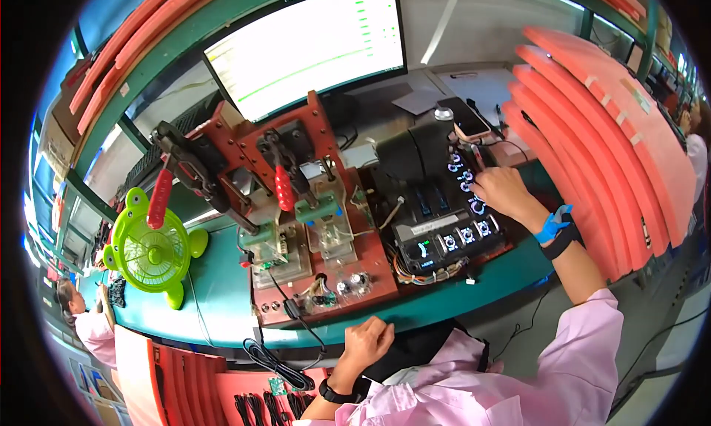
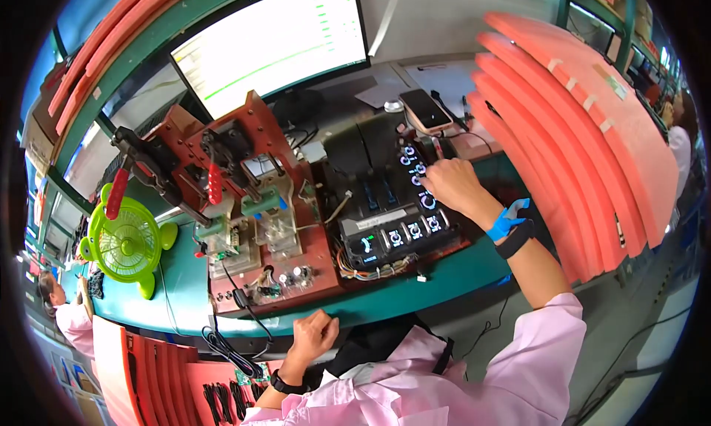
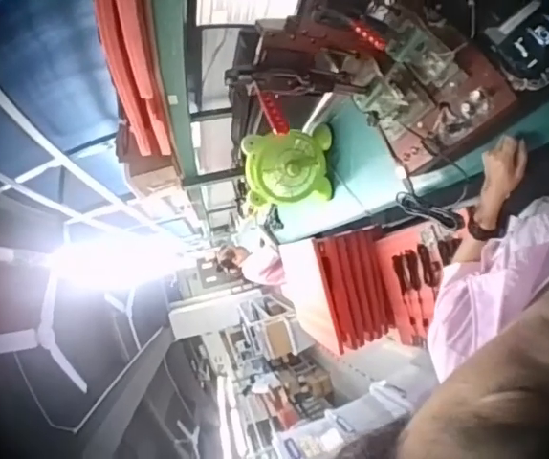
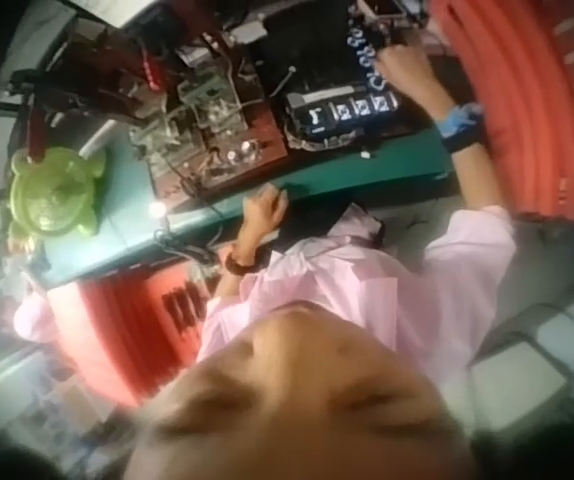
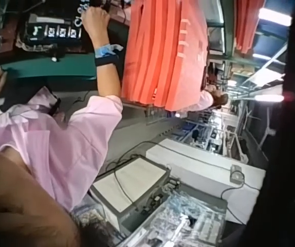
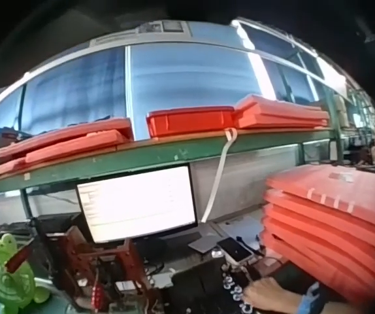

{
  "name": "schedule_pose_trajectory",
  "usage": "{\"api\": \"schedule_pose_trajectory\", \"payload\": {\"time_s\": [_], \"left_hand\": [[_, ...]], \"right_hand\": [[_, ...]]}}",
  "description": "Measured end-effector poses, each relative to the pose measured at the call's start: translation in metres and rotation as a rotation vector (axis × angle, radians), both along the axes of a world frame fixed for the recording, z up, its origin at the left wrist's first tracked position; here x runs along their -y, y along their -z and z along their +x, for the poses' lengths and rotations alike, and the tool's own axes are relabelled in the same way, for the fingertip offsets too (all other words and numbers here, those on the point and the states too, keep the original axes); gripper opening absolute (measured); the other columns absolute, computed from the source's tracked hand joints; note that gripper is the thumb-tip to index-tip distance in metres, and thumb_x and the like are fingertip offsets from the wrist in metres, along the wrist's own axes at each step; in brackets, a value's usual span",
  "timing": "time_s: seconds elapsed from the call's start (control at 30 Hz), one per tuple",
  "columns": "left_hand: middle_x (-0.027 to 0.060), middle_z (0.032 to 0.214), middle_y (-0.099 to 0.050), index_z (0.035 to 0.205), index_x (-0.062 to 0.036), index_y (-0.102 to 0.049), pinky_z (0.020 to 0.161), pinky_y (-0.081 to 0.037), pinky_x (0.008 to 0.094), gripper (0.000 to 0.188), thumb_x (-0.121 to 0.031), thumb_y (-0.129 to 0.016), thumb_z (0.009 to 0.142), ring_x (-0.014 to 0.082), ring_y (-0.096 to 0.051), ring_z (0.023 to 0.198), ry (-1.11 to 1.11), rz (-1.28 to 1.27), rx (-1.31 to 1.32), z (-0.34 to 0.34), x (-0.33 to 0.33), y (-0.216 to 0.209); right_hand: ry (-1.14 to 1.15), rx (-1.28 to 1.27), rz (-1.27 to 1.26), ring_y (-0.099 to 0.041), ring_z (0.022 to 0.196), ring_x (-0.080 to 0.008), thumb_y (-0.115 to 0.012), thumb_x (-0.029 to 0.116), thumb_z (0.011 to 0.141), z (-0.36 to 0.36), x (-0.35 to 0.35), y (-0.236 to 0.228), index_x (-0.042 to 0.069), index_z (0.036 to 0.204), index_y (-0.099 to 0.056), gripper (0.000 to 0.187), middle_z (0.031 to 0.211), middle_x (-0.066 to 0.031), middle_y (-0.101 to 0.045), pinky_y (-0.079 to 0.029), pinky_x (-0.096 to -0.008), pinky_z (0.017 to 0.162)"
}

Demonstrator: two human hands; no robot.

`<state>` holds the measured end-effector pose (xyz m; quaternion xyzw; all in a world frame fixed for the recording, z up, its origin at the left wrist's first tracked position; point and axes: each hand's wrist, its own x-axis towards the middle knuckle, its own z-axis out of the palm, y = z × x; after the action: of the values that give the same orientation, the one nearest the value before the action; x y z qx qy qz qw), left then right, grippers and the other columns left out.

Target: The person picks up a circuit board, connects a cable to it, and places it into a testing fixture. They press a lever, operate buttons and a joystick on a control panel, then disconnect the cable and place the board onto a foam pad.

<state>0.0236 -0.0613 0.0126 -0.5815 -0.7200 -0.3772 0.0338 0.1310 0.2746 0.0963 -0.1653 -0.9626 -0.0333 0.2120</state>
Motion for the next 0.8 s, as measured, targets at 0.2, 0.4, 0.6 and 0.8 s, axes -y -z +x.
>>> {"api": "schedule_pose_trajectory", "payload": {"time_s": [0.2, 0.4, 0.6, 0.8], "left_hand": [[0.0080, 0.054, -0.047, 0.059, -0.0060, -0.045, 0.037, -0.036, 0.0335, 0.022, -0.009, -0.063, 0.071, 0.0265, -0.048, 0.042, -0.013, 0.018, 0.108, 0.004, -0.002, 0.000], [0.0078, 0.054, -0.046, 0.059, -0.0060, -0.046, 0.037, -0.035, 0.0331, 0.021, -0.008, -0.063, 0.071, 0.0264, -0.047, 0.041, -0.002, 0.014, 0.154, 0.001, 0.000, -0.002], [0.0077, 0.053, -0.046, 0.059, -0.0058, -0.046, 0.038, -0.036, 0.0326, 0.021, -0.008, -0.062, 0.071, 0.0257, -0.047, 0.040, 0.008, 0.004, 0.127, 0.001, -0.002, -0.001], [0.0075, 0.053, -0.046, 0.058, -0.0059, -0.045, 0.038, -0.035, 0.0324, 0.021, -0.008, -0.062, 0.071, 0.0254, -0.047, 0.040, -0.004, 0.002, 0.095, 0.001, -0.003, -0.004]], "right_hand": [[0.289, 0.264, -0.176, -0.058, 0.069, -0.0340, -0.058, 0.024, 0.074, -0.003, 0.006, -0.023, -0.001, 0.068, -0.059, 0.026, 0.072, -0.0172, -0.058, -0.045, -0.0429, 0.059], [0.095, 0.220, -0.210, -0.056, 0.077, -0.0339, -0.056, 0.017, 0.074, 0.009, -0.003, -0.014, 0.000, 0.079, -0.059, 0.018, 0.079, -0.0165, -0.058, -0.045, -0.0415, 0.066], [-0.113, 0.055, -0.275, -0.051, 0.084, -0.0294, -0.056, 0.008, 0.072, 0.017, 0.002, -0.014, 0.002, 0.080, -0.056, 0.011, 0.082, -0.0117, -0.051, -0.040, -0.0396, 0.072], [-0.177, 0.123, -0.253, -0.053, 0.078, -0.0283, -0.057, 0.012, 0.073, 0.019, 0.016, -0.021, 0.002, 0.074, -0.058, 0.010, 0.077, -0.0113, -0.053, -0.040, -0.0380, 0.071]]}}
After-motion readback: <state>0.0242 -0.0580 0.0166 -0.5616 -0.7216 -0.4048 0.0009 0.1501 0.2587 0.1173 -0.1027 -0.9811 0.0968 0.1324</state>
